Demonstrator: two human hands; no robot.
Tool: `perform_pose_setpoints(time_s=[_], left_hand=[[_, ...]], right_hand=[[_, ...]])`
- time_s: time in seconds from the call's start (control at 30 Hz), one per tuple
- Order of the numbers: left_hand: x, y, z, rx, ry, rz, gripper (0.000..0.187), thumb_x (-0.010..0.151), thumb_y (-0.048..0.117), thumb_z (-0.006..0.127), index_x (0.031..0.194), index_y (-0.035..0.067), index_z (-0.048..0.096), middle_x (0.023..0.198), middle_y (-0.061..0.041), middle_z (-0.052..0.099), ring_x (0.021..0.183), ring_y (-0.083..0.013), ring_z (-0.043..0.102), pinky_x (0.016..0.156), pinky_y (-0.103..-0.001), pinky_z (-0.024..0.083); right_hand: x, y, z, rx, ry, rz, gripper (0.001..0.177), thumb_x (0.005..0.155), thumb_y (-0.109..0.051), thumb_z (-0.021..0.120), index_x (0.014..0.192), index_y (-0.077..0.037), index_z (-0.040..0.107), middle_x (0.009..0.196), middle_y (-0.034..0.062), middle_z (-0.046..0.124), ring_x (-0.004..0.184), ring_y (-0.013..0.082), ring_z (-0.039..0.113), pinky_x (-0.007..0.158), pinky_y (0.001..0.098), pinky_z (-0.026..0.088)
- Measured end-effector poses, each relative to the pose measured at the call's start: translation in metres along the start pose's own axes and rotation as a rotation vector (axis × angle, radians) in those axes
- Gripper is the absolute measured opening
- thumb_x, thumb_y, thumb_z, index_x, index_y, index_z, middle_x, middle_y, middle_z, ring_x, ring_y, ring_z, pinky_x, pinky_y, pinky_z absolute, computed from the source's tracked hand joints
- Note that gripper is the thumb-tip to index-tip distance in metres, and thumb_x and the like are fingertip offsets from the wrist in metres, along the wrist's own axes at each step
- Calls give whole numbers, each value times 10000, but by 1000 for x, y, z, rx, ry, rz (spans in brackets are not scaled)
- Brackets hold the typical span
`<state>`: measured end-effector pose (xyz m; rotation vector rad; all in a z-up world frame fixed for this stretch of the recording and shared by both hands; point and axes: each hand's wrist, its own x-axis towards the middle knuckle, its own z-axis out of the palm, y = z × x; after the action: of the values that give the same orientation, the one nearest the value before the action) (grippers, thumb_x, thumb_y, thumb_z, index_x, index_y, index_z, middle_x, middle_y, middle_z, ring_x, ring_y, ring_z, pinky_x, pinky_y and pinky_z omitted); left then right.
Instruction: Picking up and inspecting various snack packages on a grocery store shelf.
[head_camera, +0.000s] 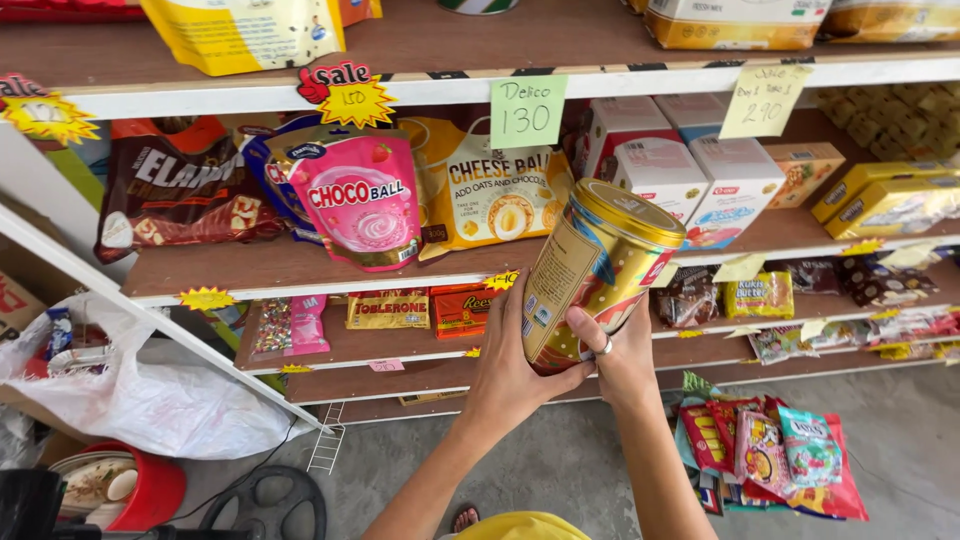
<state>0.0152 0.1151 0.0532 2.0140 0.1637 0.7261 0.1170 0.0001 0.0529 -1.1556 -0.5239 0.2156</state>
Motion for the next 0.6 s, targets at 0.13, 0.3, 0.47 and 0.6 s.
perform_pose_setpoints(time_s=[0.13,0.3,0.47,0.6], left_hand=[[-1,0,-2,-39,-34,39,1248,675,387,944,1613,40,197,1532,-276,358,1422,-436,440,1118,-521,461],[-4,-3,-8,-110,-116,51,1244,682,397,937,1629,56,205,1573,-247,348,1458,-414,425,1139,-512,445],[-1,-10,-8,-209,-220,9,1252,694,438,920,1635,58,187,1569,-215,396,1472,-374,444,1162,-497,436],[2,-13,-5,-251,-304,-44,1262,691,424,920,1639,60,171,1591,-204,375,1492,-345,421,1174,-480,416]], right_hand=[[-7,-10,2,14,27,-1,926,777,-221,838,1512,-18,311,1364,141,563,1260,243,578,1051,411,511],[-15,-10,-6,62,23,5,948,760,-268,856,1504,-1,334,1372,144,571,1275,248,587,1057,415,515],[-24,-13,-3,-16,34,-74,949,760,-274,871,1502,14,354,1365,139,591,1275,236,595,1082,399,501],[-27,-9,-6,-91,84,-89,937,755,-274,873,1485,-1,354,1348,128,595,1258,218,603,1063,384,511]])
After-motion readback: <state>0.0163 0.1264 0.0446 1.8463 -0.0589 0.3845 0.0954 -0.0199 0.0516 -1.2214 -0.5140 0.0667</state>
